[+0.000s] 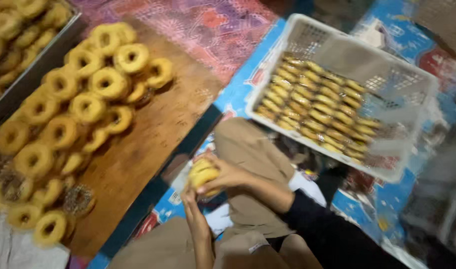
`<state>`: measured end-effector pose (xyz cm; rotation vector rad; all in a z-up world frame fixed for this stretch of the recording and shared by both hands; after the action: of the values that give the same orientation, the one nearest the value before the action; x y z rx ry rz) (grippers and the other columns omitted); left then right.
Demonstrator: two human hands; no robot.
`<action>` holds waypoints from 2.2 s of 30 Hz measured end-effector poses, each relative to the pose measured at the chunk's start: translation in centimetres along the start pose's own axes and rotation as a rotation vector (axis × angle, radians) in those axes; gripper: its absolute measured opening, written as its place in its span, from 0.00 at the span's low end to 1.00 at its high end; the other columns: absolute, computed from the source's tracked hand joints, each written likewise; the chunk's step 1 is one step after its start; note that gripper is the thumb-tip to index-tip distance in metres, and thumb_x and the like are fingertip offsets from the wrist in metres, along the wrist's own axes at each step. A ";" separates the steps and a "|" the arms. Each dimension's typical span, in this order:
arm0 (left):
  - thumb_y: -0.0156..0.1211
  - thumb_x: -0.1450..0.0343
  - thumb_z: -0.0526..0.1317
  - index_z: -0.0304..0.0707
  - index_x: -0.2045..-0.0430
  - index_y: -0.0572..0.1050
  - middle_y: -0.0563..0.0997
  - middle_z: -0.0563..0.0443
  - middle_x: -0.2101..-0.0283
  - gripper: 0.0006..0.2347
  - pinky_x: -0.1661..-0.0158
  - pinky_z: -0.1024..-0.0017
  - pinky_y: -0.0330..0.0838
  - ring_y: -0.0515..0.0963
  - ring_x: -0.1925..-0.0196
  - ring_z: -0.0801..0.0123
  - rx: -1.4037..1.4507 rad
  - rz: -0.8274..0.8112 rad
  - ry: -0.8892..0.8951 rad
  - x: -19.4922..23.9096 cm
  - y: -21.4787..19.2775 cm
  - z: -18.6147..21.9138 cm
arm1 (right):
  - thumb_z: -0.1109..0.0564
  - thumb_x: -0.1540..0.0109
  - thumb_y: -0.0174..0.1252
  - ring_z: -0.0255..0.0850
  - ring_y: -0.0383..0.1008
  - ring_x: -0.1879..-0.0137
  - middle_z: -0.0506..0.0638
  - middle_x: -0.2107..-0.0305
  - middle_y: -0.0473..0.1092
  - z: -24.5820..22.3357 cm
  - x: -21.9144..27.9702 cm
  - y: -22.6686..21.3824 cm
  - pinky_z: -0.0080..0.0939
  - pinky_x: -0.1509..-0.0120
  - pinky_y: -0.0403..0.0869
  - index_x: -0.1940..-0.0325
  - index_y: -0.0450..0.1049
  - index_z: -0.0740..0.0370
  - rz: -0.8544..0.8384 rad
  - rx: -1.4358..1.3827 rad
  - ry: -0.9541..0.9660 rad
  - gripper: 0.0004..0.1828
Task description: The person sits on the floor and repeatedly picks up donuts from a wooden board, places them into small clear plastic bags, and then puts the sealed bags into a white plastic crate. The process is repeated for multiple donuts.
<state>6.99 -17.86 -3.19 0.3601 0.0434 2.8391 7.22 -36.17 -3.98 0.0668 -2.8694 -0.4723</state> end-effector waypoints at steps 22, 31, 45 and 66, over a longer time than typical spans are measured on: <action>0.29 0.18 0.53 0.20 0.45 0.71 0.80 0.29 0.49 0.29 0.39 0.56 0.70 0.82 0.46 0.50 -0.018 -0.146 0.043 -2.8 -2.4 -4.3 | 0.43 0.49 0.67 0.52 0.54 0.26 0.54 0.32 0.58 -0.1 28.7 -46.8 0.70 0.30 0.54 0.26 0.56 0.57 1.004 1.628 0.694 0.51; 0.55 0.26 0.45 0.33 0.50 0.78 0.82 0.39 0.50 0.16 0.44 0.59 0.70 0.79 0.47 0.51 -0.628 0.215 0.017 0.8 -7.6 -5.1 | 0.46 0.41 0.61 0.51 0.72 0.48 0.55 0.51 0.73 -20.7 20.8 -31.9 0.55 0.46 0.69 0.41 0.72 0.56 0.909 1.537 0.466 0.26; 0.68 0.33 0.47 0.24 0.35 0.59 0.54 0.22 0.30 0.36 0.35 0.47 0.54 0.56 0.31 0.30 -0.950 0.090 0.099 -0.9 -4.2 -13.5 | 0.55 0.41 0.58 0.54 0.80 0.62 0.58 0.68 0.77 15.1 -17.0 1.3 0.56 0.59 0.77 0.62 0.79 0.61 -0.363 1.827 -0.171 0.09; 0.54 0.25 0.49 0.48 0.54 0.77 0.73 0.42 0.39 0.11 0.48 0.60 0.67 0.74 0.44 0.52 -0.067 0.541 0.676 2.0 -3.1 4.4 | 0.46 0.37 0.56 0.47 0.57 0.26 0.58 0.36 0.68 -5.6 -0.9 10.2 0.79 0.22 0.39 0.22 0.53 0.55 -0.157 1.495 -0.542 0.41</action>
<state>7.01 -14.37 1.33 -0.7191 -0.0182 3.3290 9.32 -28.21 4.25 0.4411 -2.9223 1.8963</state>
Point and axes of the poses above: each hand's wrist, its own x-axis away from the middle knuckle, its own y-axis out of the palm, z = x × y, the point moved 2 cm from there along -x, towards the middle knuckle
